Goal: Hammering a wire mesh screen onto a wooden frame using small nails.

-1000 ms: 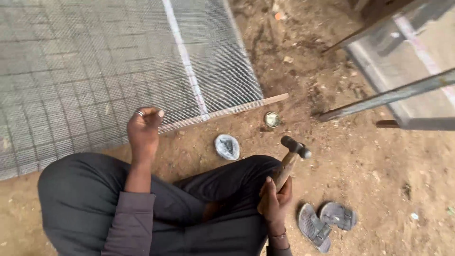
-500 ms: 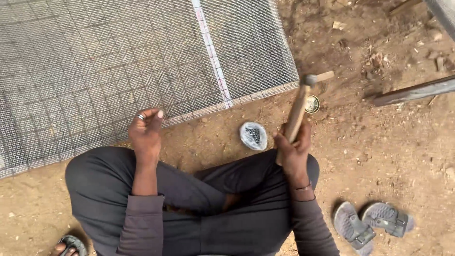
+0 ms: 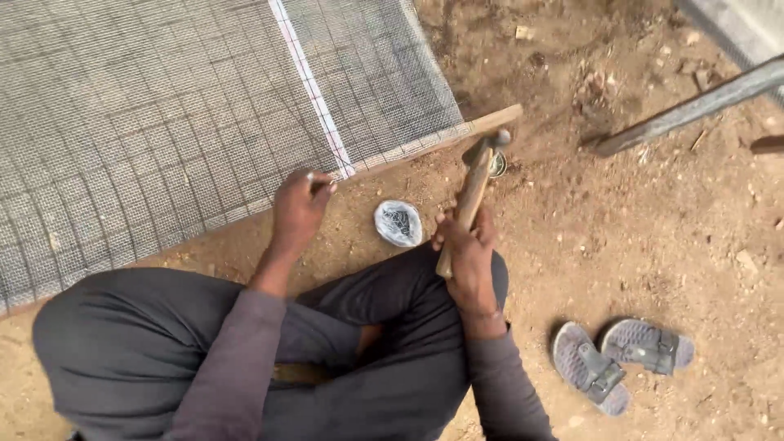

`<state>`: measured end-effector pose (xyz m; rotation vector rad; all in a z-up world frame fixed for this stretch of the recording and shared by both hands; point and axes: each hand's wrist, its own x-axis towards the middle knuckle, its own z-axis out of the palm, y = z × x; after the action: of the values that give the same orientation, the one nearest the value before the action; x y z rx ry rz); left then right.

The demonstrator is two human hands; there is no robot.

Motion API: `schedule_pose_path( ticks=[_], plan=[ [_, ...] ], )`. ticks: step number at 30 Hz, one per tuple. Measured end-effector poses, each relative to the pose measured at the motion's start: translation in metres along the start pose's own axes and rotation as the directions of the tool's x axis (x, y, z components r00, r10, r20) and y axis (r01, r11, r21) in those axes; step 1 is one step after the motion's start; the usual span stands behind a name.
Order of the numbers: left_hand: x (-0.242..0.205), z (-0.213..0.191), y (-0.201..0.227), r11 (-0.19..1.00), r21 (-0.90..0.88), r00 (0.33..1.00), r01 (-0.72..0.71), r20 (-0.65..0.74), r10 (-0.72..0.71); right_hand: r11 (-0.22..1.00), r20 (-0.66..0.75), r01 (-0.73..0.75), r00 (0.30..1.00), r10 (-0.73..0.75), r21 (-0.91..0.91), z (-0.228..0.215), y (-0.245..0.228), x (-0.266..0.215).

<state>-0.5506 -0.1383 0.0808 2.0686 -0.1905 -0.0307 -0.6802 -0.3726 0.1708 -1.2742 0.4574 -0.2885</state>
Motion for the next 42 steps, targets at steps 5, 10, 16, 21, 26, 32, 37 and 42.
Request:
schedule_pose_path(
  ticks=[5,10,16,21,26,32,37,42],
  plan=[
    [0.037,0.036,0.007,0.964,0.038,0.958,-0.263,-0.106,0.266,0.999,0.017,0.039,0.999,-0.039,0.000,0.007,0.003,-0.001],
    [0.057,0.072,-0.023,0.953,0.087,0.940,-0.289,-0.162,0.300,0.964,0.058,0.143,0.989,-0.133,-0.224,-0.013,0.053,0.030],
    [0.057,0.098,-0.033,0.993,-0.023,0.976,-0.119,-0.189,0.113,0.979,0.009,0.039,0.999,-0.038,-0.198,-0.011,0.063,0.051],
    [0.058,0.108,-0.048,0.991,-0.132,0.974,-0.030,-0.227,-0.001,0.972,0.007,-0.016,1.000,0.018,-0.236,-0.001,0.061,0.057],
    [0.068,0.124,-0.061,0.983,-0.185,0.954,0.018,-0.290,-0.072,0.967,0.038,-0.040,0.998,0.051,-0.251,0.004,0.070,0.065],
    [0.064,0.124,-0.060,0.997,-0.006,0.938,-0.074,-0.339,0.067,0.962,0.008,-0.067,0.997,0.072,-0.266,0.009,0.071,0.066],
    [0.066,0.125,-0.062,0.997,-0.016,0.946,-0.070,-0.317,0.062,0.965,0.007,-0.069,0.997,0.073,-0.252,0.010,0.073,0.067],
    [0.067,0.122,-0.053,0.996,0.068,0.943,-0.063,-0.323,0.082,0.955,0.012,-0.075,0.997,0.082,-0.288,0.013,0.066,0.064]
  ],
)
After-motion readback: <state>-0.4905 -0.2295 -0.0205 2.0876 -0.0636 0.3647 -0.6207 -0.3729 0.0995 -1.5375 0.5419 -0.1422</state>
